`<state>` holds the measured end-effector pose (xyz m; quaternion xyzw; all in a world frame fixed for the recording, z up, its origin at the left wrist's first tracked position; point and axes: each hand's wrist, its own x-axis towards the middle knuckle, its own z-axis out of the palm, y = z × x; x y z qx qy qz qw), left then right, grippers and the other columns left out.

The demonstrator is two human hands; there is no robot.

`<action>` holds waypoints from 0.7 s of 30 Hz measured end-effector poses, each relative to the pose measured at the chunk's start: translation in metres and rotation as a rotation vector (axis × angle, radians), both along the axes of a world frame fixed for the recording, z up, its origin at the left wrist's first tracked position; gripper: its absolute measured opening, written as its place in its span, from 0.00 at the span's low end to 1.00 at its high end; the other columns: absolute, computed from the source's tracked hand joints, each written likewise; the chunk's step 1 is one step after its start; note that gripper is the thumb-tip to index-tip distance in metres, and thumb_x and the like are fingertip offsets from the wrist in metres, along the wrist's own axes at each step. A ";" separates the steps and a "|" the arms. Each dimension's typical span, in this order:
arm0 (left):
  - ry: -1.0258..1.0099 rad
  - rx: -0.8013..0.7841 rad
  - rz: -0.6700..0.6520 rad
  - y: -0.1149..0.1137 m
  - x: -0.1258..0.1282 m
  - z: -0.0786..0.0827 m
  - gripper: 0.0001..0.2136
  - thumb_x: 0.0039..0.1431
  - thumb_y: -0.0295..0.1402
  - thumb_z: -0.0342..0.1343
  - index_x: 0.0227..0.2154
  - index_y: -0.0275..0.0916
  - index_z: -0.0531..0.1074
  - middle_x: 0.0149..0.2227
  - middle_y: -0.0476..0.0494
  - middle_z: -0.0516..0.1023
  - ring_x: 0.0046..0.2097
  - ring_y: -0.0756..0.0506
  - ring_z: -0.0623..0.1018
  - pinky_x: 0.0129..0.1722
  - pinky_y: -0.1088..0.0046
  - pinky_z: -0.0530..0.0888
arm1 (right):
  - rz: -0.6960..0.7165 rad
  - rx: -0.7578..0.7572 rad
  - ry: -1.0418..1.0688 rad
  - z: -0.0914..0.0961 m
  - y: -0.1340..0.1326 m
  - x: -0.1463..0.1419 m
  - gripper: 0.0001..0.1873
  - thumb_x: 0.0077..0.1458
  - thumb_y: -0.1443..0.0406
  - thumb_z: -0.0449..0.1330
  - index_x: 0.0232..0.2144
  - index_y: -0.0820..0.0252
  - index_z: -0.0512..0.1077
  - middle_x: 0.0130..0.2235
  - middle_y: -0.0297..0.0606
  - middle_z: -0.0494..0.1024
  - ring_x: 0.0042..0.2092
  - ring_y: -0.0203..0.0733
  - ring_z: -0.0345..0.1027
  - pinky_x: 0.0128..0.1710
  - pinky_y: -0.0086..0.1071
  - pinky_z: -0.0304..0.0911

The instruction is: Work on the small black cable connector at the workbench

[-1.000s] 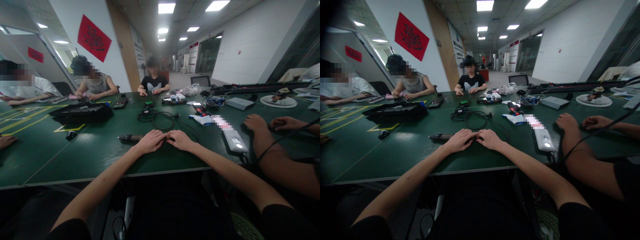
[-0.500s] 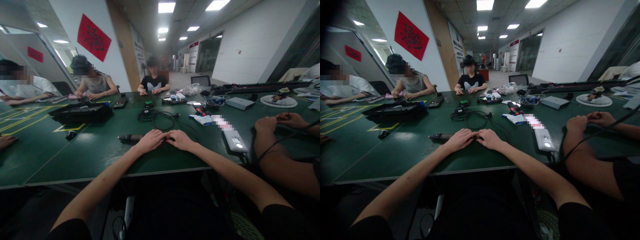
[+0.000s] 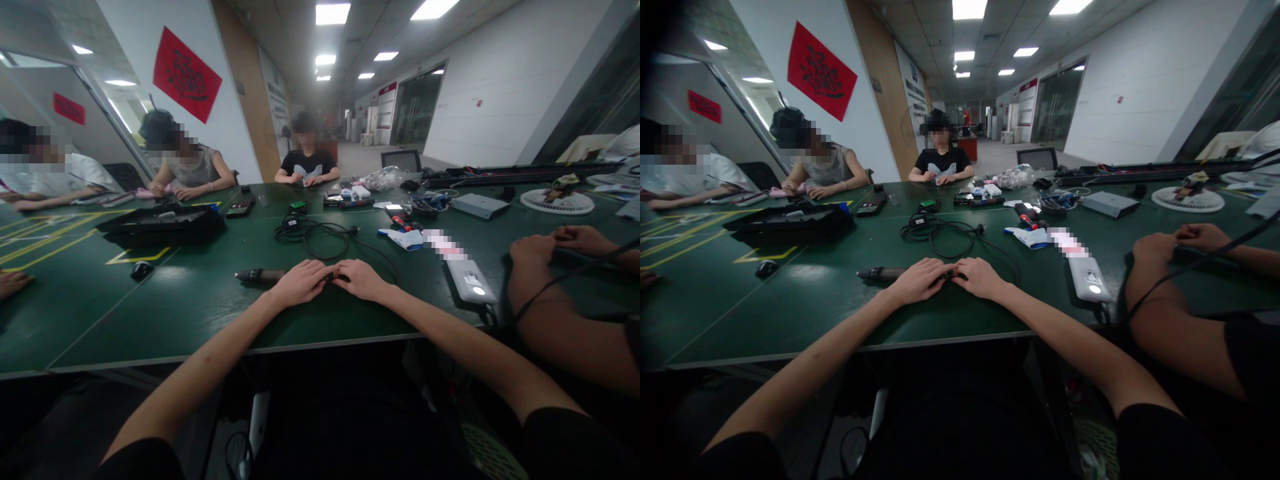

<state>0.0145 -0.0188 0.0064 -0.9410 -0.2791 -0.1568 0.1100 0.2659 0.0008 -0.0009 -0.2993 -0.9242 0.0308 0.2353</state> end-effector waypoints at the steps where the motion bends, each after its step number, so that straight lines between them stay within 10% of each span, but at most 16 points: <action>1: 0.001 0.001 0.001 0.001 0.000 -0.001 0.26 0.74 0.33 0.47 0.72 0.42 0.54 0.53 0.38 0.75 0.54 0.41 0.74 0.55 0.61 0.71 | -0.001 0.001 0.001 0.000 0.000 0.000 0.07 0.67 0.62 0.63 0.41 0.59 0.79 0.47 0.43 0.80 0.48 0.45 0.74 0.50 0.38 0.65; 21: -0.024 0.006 0.017 0.001 0.000 -0.002 0.25 0.74 0.36 0.47 0.71 0.43 0.55 0.52 0.38 0.76 0.54 0.40 0.75 0.55 0.61 0.71 | -0.017 -0.007 0.000 0.002 -0.002 0.000 0.08 0.68 0.60 0.62 0.41 0.59 0.78 0.46 0.43 0.80 0.46 0.44 0.73 0.49 0.37 0.65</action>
